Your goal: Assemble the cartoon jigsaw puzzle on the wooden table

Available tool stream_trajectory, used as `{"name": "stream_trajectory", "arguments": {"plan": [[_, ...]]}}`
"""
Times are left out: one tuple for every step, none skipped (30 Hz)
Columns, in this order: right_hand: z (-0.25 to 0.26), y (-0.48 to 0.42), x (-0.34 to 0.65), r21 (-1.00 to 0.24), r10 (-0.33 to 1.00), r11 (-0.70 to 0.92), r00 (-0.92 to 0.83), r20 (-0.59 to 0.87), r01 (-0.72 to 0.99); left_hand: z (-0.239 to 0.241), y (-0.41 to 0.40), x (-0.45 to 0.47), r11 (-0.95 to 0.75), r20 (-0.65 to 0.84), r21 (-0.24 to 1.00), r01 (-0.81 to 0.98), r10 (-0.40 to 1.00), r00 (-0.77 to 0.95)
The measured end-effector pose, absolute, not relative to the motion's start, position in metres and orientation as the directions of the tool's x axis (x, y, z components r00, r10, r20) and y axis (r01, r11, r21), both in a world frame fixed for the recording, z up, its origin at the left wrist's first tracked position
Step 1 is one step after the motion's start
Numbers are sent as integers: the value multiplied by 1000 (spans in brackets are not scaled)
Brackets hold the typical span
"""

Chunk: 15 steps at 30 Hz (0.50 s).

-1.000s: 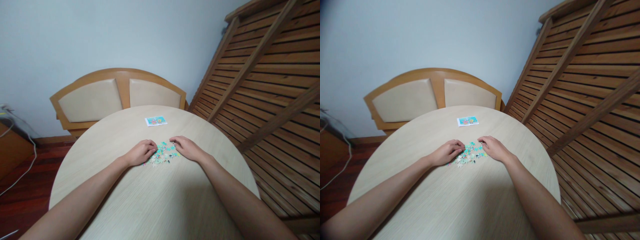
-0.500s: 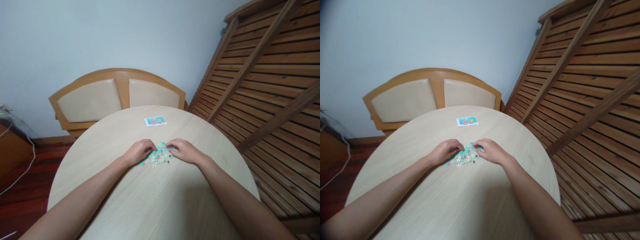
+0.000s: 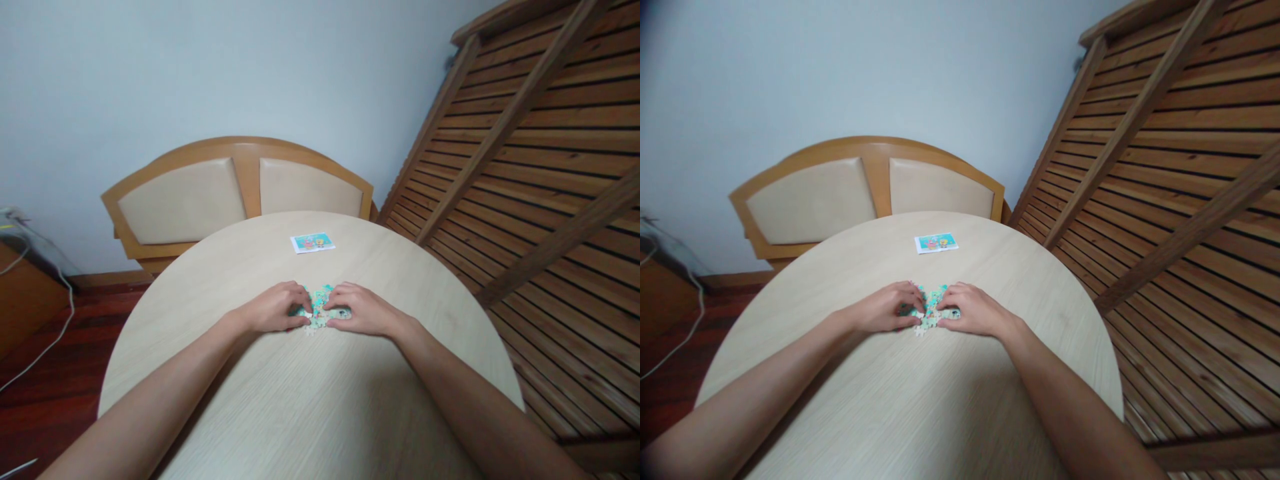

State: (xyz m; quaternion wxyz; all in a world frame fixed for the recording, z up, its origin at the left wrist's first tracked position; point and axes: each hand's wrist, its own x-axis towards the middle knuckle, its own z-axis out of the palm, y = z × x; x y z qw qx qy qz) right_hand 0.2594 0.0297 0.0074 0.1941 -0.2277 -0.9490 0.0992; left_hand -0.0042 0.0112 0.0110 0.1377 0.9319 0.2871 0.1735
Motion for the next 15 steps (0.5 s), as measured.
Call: {"name": "stream_trajectory", "arguments": {"plan": [[7, 30, 259, -280, 471, 876, -820, 326, 392, 12, 11, -4, -793, 245, 364, 488, 587, 772], [7, 30, 259, -282, 469, 877, -819, 330, 389, 12, 11, -3, -789, 247, 374, 488, 591, 768], [7, 30, 259, -281, 466, 879, -820, 333, 385, 13, 11, -3, -782, 246, 387, 488, 598, 763], [7, 30, 259, -279, 460, 882, -821, 338, 379, 14, 10, -3, -773, 243, 407, 487, 605, 758], [7, 30, 258, -275, 453, 886, -823, 341, 373, 15, 10, -3, -760, 235, 434, 484, 614, 754], [7, 30, 258, -271, 446, 890, -826, 345, 367, 16, 10, -4, -743, 225, 466, 479, 624, 749], [8, 30, 259, -268, 440, 893, -827, 349, 361, 17, 10, -5, -724, 216, 502, 473, 634, 742], [8, 30, 259, -267, 433, 896, -828, 355, 355, 17, 10, -6, -704, 211, 536, 466, 646, 734], [8, 29, 259, -268, 430, 898, -829, 359, 350, 17, 10, -6, -688, 214, 559, 462, 659, 721], [8, 29, 259, -270, 427, 899, -829, 361, 345, 17, 10, -6, -679, 226, 567, 466, 672, 705], [9, 29, 259, -273, 424, 900, -829, 364, 340, 16, 10, -6, -676, 245, 561, 478, 687, 684], [9, 29, 259, -278, 422, 900, -828, 368, 336, 16, 10, -5, -678, 270, 541, 497, 700, 661], [9, 29, 259, -282, 420, 901, -828, 372, 330, 15, 10, -4, -686, 294, 511, 519, 706, 644], [9, 29, 259, -285, 416, 902, -827, 377, 324, 14, 10, -2, -698, 314, 473, 538, 704, 637], [9, 28, 259, -285, 409, 905, -828, 384, 315, 13, 10, 0, -716, 324, 431, 549, 691, 646]]}}
